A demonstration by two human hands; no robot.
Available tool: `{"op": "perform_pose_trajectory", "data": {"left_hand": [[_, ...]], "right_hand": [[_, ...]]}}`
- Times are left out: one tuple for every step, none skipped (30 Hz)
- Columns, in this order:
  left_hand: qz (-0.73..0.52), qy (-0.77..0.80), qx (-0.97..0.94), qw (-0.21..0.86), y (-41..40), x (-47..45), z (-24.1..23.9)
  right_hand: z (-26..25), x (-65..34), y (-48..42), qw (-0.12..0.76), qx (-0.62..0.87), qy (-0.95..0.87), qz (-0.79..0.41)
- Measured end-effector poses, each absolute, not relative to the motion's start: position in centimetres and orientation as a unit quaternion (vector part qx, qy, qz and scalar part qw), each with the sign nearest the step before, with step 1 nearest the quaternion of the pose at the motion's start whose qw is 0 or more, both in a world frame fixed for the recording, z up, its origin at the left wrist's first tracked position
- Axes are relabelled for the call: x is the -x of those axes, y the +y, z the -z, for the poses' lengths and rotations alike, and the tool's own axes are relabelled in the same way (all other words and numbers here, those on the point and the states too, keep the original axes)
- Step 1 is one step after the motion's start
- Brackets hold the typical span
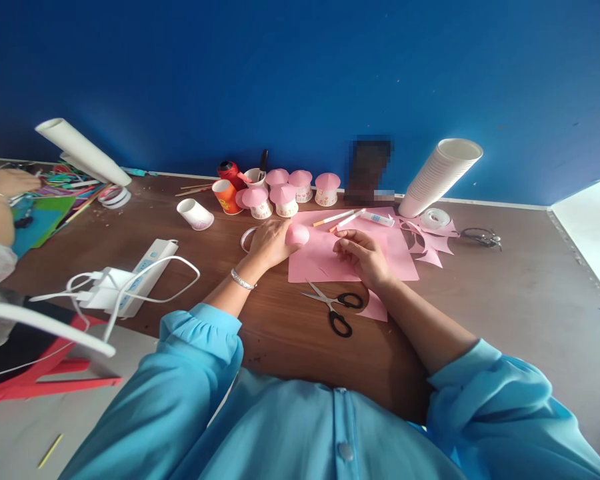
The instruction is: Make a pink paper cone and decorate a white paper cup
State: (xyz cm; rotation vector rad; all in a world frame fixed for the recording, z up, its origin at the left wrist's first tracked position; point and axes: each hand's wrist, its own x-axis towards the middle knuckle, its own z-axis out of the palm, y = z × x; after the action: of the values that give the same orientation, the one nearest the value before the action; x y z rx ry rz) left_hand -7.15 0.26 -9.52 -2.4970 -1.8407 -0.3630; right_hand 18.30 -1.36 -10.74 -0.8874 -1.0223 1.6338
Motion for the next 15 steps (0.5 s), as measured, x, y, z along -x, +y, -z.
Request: {"op": "perform_pose_trajectory", "data": {"left_hand": [[0.117, -0.589, 0.800, 0.010, 0.27, 7.15, 9.59], [0.118, -0.589, 0.799, 0.011, 0.27, 7.15, 9.62], [0.119, -0.589, 0.799, 0.012, 0.27, 7.17, 9.62], [0.121, -0.590, 0.798, 0.012, 0.27, 7.18, 9.59], [0.122, -0.590, 0.798, 0.012, 0.26, 7.20, 9.53], [0.124, -0.590, 0.798, 0.012, 0.26, 7.21, 9.46], [0.126, -0.590, 0.797, 0.013, 0.27, 7.21, 9.38], [0.127, -0.590, 0.797, 0.013, 0.28, 7.21, 9.30], [0.128, -0.590, 0.797, 0.014, 0.30, 7.21, 9.24], [0.129, -0.589, 0.797, 0.014, 0.33, 7.22, 9.20], [0.130, -0.588, 0.798, 0.014, 0.36, 7.24, 9.19], [0.132, -0.585, 0.800, 0.014, 0.40, 7.28, 9.20], [0.136, -0.582, 0.802, 0.014, 0.43, 7.34, 9.23], [0.140, -0.579, 0.803, 0.013, 0.44, 7.42, 9.26], [0.146, -0.576, 0.804, 0.013, 0.41, 7.50, 9.26]], "right_hand": [[10.74, -18.32, -1.35, 0.487, 0.365, -0.422, -0.672], [10.73, -18.35, -1.35, 0.487, 0.366, -0.423, -0.671], [10.72, -18.37, -1.35, 0.486, 0.366, -0.424, -0.671], [10.71, -18.39, -1.35, 0.485, 0.366, -0.425, -0.671], [10.70, -18.41, -1.36, 0.484, 0.366, -0.426, -0.671], [10.69, -18.43, -1.37, 0.484, 0.365, -0.428, -0.670], [10.68, -18.44, -1.39, 0.483, 0.365, -0.430, -0.670], [10.67, -18.45, -1.41, 0.483, 0.364, -0.431, -0.670], [10.64, -18.45, -1.44, 0.482, 0.364, -0.432, -0.669], [10.59, -18.46, -1.46, 0.483, 0.363, -0.433, -0.669], [10.52, -18.46, -1.49, 0.483, 0.362, -0.434, -0.669], [10.41, -18.46, -1.52, 0.484, 0.362, -0.434, -0.669], [10.26, -18.47, -1.54, 0.484, 0.361, -0.433, -0.669], [10.07, -18.48, -1.53, 0.484, 0.361, -0.431, -0.670], [9.84, -18.50, -1.50, 0.484, 0.362, -0.429, -0.671]]}}
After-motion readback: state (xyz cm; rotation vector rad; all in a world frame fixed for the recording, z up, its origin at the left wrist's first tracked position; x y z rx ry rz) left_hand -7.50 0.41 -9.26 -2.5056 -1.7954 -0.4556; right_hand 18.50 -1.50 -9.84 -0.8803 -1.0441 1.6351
